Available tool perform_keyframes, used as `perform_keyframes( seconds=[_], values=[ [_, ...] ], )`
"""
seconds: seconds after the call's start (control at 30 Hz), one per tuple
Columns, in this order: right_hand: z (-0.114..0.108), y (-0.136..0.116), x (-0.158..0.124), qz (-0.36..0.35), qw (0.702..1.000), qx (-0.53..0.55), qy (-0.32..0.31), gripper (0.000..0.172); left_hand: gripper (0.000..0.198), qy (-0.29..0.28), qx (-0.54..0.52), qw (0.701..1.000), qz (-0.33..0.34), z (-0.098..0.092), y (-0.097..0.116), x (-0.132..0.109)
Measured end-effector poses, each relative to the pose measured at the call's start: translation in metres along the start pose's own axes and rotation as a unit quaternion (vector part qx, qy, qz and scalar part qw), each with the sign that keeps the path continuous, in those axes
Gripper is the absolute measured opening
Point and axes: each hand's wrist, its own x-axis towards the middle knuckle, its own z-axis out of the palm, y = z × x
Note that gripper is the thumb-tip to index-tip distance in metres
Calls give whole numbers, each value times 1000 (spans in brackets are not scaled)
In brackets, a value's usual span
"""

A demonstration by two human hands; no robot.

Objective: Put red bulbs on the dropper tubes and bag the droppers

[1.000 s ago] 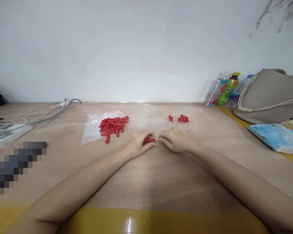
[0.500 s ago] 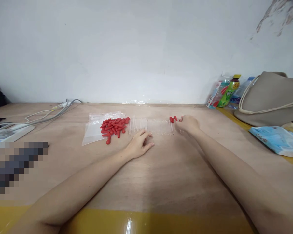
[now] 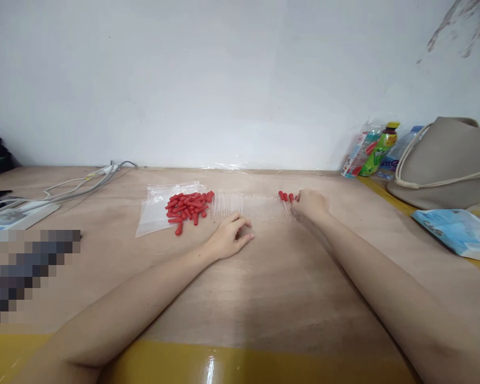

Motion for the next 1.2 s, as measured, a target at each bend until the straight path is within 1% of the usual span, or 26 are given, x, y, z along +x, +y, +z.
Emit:
perform_keyframes(
  seconds=[0.17,0.43,0.63,0.73,0.8,0.87,0.93,0.97,1.0,1.03,1.1,1.2],
  values=[
    [2,-1,4,9,1000,-10,-19,37,18,-5,-2,1000,-4,0,1,0],
    [0,-5,6,24,997,24,-72,22,17,-6,4,1000,0,0,2,0],
    [-1,-6,2,26,997,26,-67,20,16,-5,8,1000,2,0,1,0],
    [-3,-6,0,30,998,26,-53,22,17,-1,22,1000,-1,2,2,-1],
    [-7,-7,-1,31,999,26,-34,26,18,8,42,999,-11,0,2,0],
    [-12,-9,-3,21,999,25,-19,30,16,15,87,996,-29,-6,4,2],
    [-16,-13,-9,-3,1000,24,2,33,13,0,171,983,-70,-18,6,5],
    [-17,-15,-13,-22,999,25,17,34,11,-23,225,969,-104,-27,7,6],
    [-17,-17,-19,-46,998,27,38,34,10,-57,282,946,-152,-37,7,8],
    [-16,-19,-26,-72,995,29,61,34,12,-93,332,914,-215,-47,7,8],
    [-10,-21,-42,-142,983,32,115,31,16,-113,356,886,-274,-65,5,8],
    [5,-18,-67,-270,945,52,178,25,11,-148,358,859,-335,-82,-4,4]
  ],
)
